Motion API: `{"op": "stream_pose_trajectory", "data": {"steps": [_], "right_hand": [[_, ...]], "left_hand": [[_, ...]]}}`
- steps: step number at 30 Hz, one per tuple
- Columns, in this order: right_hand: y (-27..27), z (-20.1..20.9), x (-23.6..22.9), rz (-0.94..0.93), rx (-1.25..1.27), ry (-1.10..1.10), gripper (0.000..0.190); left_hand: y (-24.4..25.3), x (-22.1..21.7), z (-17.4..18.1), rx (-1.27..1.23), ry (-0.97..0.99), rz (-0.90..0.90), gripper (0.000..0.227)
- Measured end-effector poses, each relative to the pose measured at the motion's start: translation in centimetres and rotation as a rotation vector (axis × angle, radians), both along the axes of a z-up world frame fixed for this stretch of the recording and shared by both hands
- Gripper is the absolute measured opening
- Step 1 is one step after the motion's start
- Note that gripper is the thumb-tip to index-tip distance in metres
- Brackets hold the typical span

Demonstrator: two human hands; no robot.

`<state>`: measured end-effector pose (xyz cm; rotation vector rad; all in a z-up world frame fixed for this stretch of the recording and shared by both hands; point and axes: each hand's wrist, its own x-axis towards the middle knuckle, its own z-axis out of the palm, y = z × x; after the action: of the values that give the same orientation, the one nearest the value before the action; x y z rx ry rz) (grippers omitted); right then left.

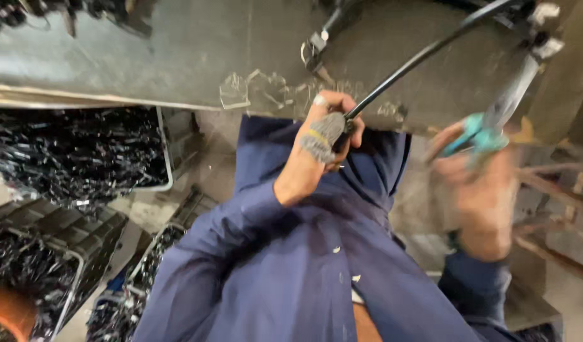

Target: The person strips the outer insulation from multiple black wires using pliers, exposing the inner conductors. The person handles each wire individually, cuts the insulation, and places the stripped wires on the table.

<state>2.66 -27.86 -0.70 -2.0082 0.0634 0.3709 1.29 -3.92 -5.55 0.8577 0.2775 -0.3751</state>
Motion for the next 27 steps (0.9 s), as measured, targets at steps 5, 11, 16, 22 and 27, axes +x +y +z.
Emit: {"op": "stream_pose_trajectory", "data": {"steps": [5, 11, 16, 22, 27], "right_hand": [[2.3, -1.9, -3.8, 0.172, 0.094, 0.129, 0.058], [-0.7, -2.3, -1.7, 0.524, -0.144, -0.465, 0.059], [0.7, -1.8, 1.7, 0.568, -0.207, -0.531, 0.038], [2.2, 1.8, 1.5, 0.663, -0.253, -0.447, 0.062], [1.8, -0.8, -0.7, 0.650, -0.285, -0.228, 0.076]], "left_hand": [[-0.2, 0.2, 1.0, -0.095, -0.116, -0.067, 0.040], [-0.7, -1.8, 4.0, -0.082, -0.060, -0.149, 0.031], [0.3, -2.3, 5.5, 0.317, -0.361, -0.195, 0.048], [0.8, -3.2, 4.2, 0.135, -0.174, -0.101, 0.039], [1.4, -3.2, 1.9, 0.884, -0.517, -0.202, 0.045]]}}
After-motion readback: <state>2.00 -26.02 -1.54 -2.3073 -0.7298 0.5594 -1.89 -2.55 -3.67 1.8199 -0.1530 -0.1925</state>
